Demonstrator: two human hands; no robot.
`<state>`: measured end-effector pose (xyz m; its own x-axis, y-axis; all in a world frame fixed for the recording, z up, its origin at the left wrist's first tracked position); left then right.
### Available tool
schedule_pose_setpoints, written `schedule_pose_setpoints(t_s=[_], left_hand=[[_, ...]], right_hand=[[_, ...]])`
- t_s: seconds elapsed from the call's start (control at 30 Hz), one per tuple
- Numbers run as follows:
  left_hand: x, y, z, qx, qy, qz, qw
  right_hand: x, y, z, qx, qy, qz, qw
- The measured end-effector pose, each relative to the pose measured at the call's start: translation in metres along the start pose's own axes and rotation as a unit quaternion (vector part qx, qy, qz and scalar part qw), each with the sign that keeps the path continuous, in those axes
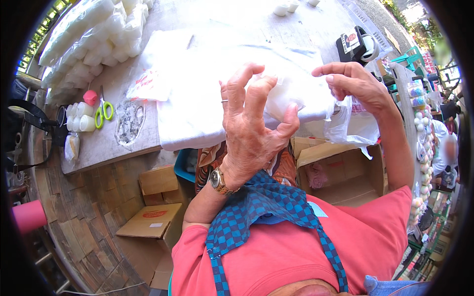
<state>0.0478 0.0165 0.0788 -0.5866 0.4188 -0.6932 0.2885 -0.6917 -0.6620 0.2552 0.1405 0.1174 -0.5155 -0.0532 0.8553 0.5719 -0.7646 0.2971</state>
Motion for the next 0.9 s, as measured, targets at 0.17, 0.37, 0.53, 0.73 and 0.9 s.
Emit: schedule_pose_setpoints(t_s=[0.17,0.37,0.53,0.73,0.9], left_hand=[[0.006,-0.003,0.004,0.0,0.017,0.015,1.0],[0.008,0.003,0.002,-0.009,0.034,0.021,0.999],[0.004,0.008,-0.001,-0.011,0.03,0.024,0.999],[0.006,0.01,-0.007,-0.04,0.027,0.017,0.999],[0.005,0.012,-0.008,-0.042,0.0,0.014,0.999]], right_hand=[[0.014,-0.017,0.023,0.041,0.128,-0.061,0.989],[0.068,-0.015,-0.011,0.024,-0.19,0.023,0.981],[0.09,-0.012,-0.048,0.056,-0.254,0.053,0.964],[0.086,0.007,-0.068,0.053,-0.318,0.038,0.946],[0.077,0.019,-0.075,0.033,-0.394,0.013,0.918]])
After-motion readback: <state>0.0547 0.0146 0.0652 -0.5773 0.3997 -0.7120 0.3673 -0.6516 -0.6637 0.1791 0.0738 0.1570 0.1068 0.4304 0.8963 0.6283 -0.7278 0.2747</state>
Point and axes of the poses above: each hand's wrist, its own y-axis away from the middle knuckle, its own z-axis out of the back of the hand, x = y × z, the point moved 4 cm from there along -y, towards the middle knuckle, and after that the axes turned 5 degrees about z, right-handed, at the moved point
